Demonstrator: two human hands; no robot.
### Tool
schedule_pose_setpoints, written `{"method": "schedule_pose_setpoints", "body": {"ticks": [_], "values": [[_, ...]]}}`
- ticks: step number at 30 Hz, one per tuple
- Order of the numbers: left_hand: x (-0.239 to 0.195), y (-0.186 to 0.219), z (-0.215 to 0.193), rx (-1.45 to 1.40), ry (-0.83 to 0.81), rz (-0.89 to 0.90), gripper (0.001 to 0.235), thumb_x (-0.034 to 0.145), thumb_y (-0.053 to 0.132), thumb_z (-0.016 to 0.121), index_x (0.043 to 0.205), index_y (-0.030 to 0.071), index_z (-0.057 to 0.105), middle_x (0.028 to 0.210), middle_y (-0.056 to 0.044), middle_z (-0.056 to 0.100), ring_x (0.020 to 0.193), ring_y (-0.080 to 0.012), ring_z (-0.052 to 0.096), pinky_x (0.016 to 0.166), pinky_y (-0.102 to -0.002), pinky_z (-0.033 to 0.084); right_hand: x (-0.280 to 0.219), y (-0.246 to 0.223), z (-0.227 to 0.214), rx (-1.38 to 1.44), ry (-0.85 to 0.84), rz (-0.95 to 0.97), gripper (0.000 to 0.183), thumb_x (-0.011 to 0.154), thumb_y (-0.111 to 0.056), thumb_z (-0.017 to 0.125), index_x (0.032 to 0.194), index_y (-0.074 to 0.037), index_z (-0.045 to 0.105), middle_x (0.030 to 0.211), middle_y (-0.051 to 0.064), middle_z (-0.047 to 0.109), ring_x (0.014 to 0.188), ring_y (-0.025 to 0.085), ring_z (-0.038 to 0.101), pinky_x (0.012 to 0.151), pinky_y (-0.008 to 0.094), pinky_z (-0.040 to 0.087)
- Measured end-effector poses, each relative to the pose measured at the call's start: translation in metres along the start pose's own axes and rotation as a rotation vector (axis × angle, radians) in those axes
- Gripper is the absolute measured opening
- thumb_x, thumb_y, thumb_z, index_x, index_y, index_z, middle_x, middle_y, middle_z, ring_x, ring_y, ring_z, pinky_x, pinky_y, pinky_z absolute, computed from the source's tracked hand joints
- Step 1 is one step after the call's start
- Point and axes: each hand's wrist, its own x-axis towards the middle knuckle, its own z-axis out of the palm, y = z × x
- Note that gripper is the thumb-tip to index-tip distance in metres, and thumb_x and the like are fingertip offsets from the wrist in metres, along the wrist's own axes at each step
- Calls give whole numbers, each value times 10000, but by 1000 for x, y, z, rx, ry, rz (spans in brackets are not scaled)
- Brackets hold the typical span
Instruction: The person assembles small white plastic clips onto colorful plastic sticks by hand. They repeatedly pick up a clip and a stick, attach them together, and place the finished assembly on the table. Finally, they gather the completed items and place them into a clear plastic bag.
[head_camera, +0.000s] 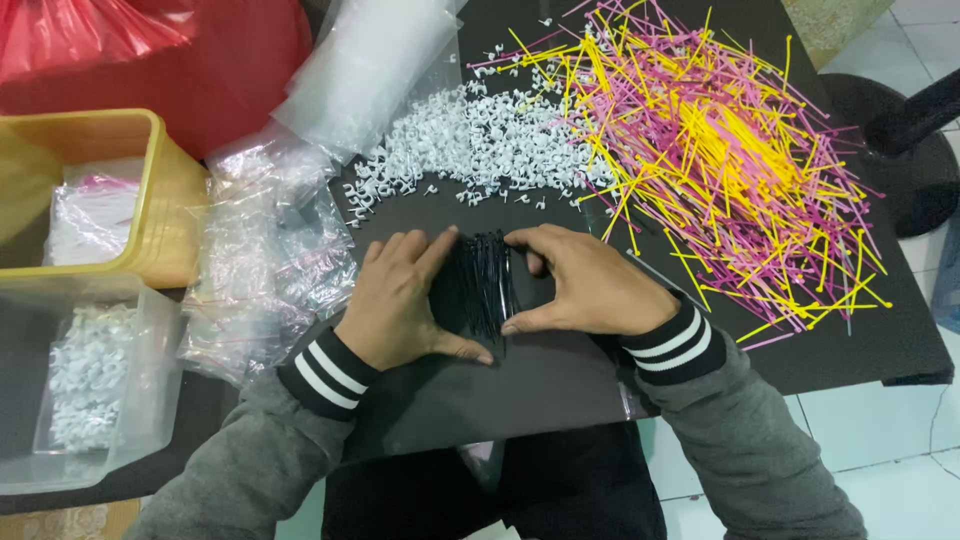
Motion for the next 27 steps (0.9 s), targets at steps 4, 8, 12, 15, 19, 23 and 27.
{"method": "schedule_pose_setpoints", "body": {"ticks": [4, 8, 12, 15, 19, 23, 27], "values": [[1, -5, 12, -73, 34, 25, 1239, 461, 790, 904, 1371, 1, 616, 953, -96, 611, 864, -286, 579, 757, -366, 400, 2, -5, 2, -29, 24, 2, 766, 690, -323, 905, 1328, 9, 638, 905, 160, 691, 818, 362, 709, 668, 446, 538], [-2, -6, 11, -109, 144, 11, 1299, 405, 801, 903, 1382, -4, 612, 904, -95, 598, 834, -297, 587, 762, -386, 421, 0, 3, 7, 71, 87, -8, 585, 776, -201, 832, 1300, 2, 665, 847, 156, 694, 691, 292, 689, 608, 396, 538], [-1, -23, 17, -105, 392, 21, 801, 670, 601, 899, 1210, 50, 685, 899, -81, 590, 816, -300, 600, 724, -407, 437, 3, 11, 9, 91, 254, -52, 428, 812, -161, 803, 1208, -19, 721, 762, 117, 677, 617, 229, 654, 548, 338, 526], [2, -44, 14, 107, 540, -60, 503, 764, 462, 873, 1096, 121, 709, 929, -54, 587, 831, -287, 596, 721, -417, 428, 5, 21, 11, 107, 324, -76, 345, 848, -150, 793, 1167, -29, 739, 740, 97, 673, 604, 205, 640, 532, 309, 517], [16, -74, 0, 450, 602, -255, 456, 672, 435, 878, 930, 118, 675, 963, -91, 597, 930, -337, 572, 736, -465, 406, 4, 22, 10, 101, 350, -71, 315, 841, -160, 794, 1128, -36, 750, 720, 105, 667, 587, 219, 650, 512, 320, 513], [53, -99, -4, 491, 551, -307, 503, 603, 462, 897, 921, 124, 703, 955, -86, 630, 973, -323, 577, 792, -474, 429, 5, 24, 11, 103, 347, -79, 305, 827, -153, 788, 1107, -37, 756, 700, 111, 670, 572, 219, 646, 506, 324, 510], [95, -101, 2, 304, 469, -435, 434, 722, 520, 832, 785, 98, 752, 821, -119, 644, 854, -365, 622, 751, -479, 442, 7, 33, 12, 132, 370, -80, 284, 818, -155, 794, 1083, -56, 765, 679, 94, 659, 548, 208, 643, 491, 311, 501]]}}
